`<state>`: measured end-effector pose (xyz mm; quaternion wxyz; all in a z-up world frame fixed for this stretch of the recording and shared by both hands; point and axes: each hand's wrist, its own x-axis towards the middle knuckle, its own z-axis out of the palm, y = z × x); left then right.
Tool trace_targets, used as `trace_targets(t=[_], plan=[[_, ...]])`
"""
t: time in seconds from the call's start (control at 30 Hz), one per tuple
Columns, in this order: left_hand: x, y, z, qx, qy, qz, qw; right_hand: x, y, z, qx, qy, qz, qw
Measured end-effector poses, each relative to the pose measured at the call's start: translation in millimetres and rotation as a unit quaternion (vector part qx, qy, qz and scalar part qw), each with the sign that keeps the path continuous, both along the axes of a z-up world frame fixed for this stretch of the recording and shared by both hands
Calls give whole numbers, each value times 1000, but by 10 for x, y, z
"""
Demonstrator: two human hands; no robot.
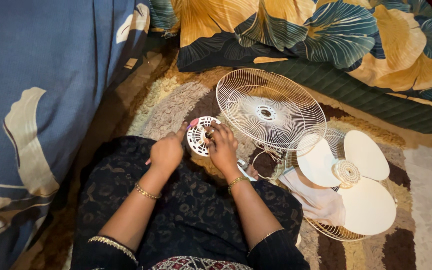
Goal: The person removes the fan blades and grille, then uses a toothbrush to clean the motor housing and internal components of a disassembled electric fan.
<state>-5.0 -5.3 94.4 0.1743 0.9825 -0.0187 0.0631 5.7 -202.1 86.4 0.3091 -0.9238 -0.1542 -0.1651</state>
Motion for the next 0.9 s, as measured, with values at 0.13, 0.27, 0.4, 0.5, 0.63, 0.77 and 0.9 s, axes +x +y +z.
trace_targets(t=[0.13, 0.27, 0.4, 0.5, 0.63, 0.77, 0.9], plan=[[-82, -89, 69, 34, 13, 18, 999, 0, 0, 5, -3, 7, 0, 1000], [34, -140, 153, 71, 31, 31, 996, 1, -4, -15, 5, 7, 3, 1000], [50, -193, 183, 73, 35, 30, 996, 8, -13, -12, 6, 1, 7, 1000], [-78, -203, 166, 73, 39, 34, 996, 2, -10, 6, 4, 1, 6, 1000], [-243, -187, 115, 84, 21, 39, 995, -36, 2, 29, 15, -1, 10, 1000], [-388, -199, 80, 90, 32, 27, 995, -33, -6, 47, 13, -5, 13, 1000], [-504, -244, 89, 97, 54, 15, 994, -27, -14, 31, 9, -2, 13, 1000]])
